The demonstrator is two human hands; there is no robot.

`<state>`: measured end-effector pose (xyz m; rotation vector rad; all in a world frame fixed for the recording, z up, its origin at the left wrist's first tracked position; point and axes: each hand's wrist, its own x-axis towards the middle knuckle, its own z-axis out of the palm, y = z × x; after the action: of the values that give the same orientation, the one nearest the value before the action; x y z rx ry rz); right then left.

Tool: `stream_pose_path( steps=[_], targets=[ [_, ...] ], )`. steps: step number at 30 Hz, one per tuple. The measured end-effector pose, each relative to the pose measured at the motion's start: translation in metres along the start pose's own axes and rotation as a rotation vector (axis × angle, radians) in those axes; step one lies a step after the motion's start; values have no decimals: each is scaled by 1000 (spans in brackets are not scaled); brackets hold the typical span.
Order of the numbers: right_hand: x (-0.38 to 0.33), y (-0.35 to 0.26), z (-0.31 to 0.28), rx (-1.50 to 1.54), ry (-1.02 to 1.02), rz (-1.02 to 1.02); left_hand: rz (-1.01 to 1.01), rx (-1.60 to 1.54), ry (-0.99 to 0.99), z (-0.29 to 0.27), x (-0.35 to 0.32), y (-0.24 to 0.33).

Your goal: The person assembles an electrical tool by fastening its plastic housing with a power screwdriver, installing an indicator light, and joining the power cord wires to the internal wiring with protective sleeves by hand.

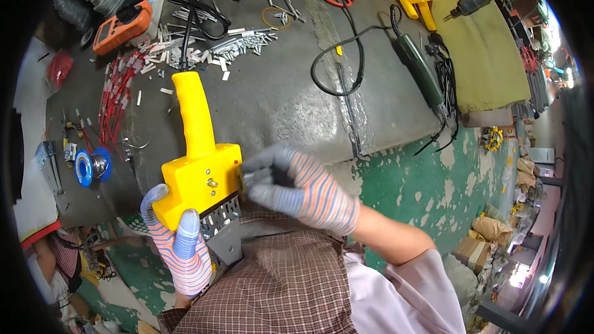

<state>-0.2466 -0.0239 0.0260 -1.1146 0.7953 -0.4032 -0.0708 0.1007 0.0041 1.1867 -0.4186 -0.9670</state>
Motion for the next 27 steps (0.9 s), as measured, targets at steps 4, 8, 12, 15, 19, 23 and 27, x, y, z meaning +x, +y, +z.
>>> stream_pose_path(
  steps=[4,8,12,15,19,23,27],
  targets=[
    [-1,0,15,82,29,132,56,49,-106,4,0,-2],
    [1,4,14,217,54,233,51,101,-152,4,0,-4],
    [1,1,12,217,45,242,131,96,-206,2,1,-8],
    [2,1,18,125,100,155,136,104,-224,2,1,-7],
    [-2,14,23,23,123,0,142,146,-249,1,2,-7],
    [-3,23,24,-179,170,-251,91,125,-238,2,0,-6],
    [2,14,18,-614,140,-457,174,201,-261,0,4,-12]
  ],
)
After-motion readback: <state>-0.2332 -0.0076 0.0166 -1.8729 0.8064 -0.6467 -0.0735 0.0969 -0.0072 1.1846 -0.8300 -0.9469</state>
